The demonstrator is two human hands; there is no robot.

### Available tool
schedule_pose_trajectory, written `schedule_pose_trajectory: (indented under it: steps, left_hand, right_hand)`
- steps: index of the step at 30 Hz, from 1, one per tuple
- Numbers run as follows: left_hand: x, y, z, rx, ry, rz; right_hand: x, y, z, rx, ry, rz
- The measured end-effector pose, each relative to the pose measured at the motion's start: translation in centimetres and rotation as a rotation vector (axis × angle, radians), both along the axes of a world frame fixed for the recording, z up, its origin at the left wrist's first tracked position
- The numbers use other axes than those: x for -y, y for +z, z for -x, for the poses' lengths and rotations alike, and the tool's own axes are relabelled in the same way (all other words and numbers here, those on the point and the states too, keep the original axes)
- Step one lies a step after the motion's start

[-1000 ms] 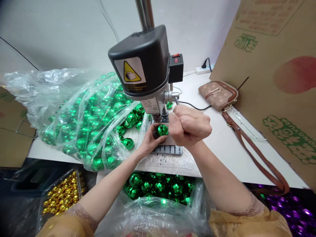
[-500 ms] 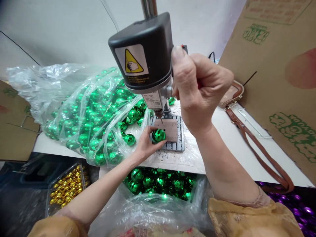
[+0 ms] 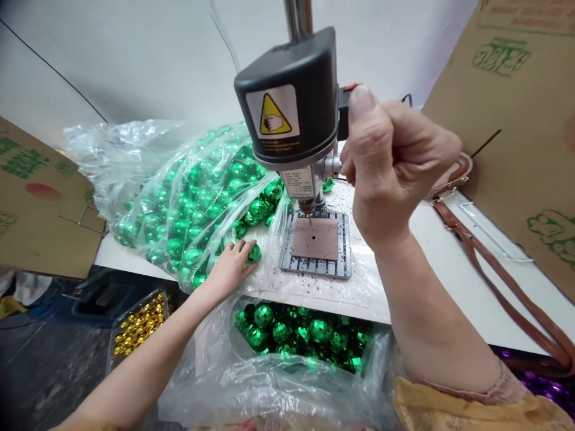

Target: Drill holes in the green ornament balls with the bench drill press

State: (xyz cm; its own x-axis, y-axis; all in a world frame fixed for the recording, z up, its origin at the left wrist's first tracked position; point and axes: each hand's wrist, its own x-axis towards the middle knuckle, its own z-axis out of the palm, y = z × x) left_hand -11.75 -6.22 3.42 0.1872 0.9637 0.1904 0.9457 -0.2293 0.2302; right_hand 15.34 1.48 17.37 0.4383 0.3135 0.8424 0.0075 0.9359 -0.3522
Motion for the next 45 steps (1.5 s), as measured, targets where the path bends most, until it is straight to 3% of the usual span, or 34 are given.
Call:
schedule_pose_trajectory:
  steps: [2,4,6,8,11,15,18,22,27,32,38,45]
  left_hand:
    - [-0.9,0.1,0.5,0.013,-0.013,0.038]
    - [-1.1,0.8,0.0,0.158,-0.056,0.017]
    - [-1.1,1.6,-1.4,0.420,-0.106,0.042]
    - [-1.2,2.0,-3.2,0.757,-0.138,0.181]
    - [-2.0,1.7,-5.8,1.229,-0.116,0.428]
    - [-3.4,0.3,-7.4,1.461,-0.059,0.586]
    - [-4.1,-0.8,-7.7,1.482,-0.022,0.593]
    - [-4.9,-2.3,-8.1,1.397,0.032,0.382]
    - [-6.4,-3.5,-9.3,1.274,-0.053,0.236]
    - [-7.2,-3.9,-10.0,1.074,-0.142,0.157]
    - [-7.0,-3.5,-10.6,0.828,-0.176,0.059]
    - [-6.8,-4.0,-12.2,0.927,-0.117,0.092]
  right_hand:
    - [0.0,-0.1,0.0,-0.003,0.000,0.002]
    - [0.0,-0.1,0.0,-0.004,0.003,0.005]
    - [0.1,0.0,0.0,-0.002,0.018,0.016]
    - [0.3,0.0,0.0,0.000,0.030,0.037]
    - [0.3,0.1,0.1,-0.009,0.041,0.028]
    - [0.1,0.1,0.2,-0.024,0.045,-0.020]
    - [0.2,0.1,0.1,0.005,0.038,0.004]
    - [0.5,0.0,0.0,0.035,0.039,0.040]
    - [0.6,-0.1,0.0,0.051,0.017,0.030]
    - [1.1,-0.1,-0.2,0.153,-0.127,0.204]
    - [0.6,-0.1,-0.2,0.093,-0.023,0.055]
    - [-0.4,1.3,-0.2,0.099,0.020,0.052]
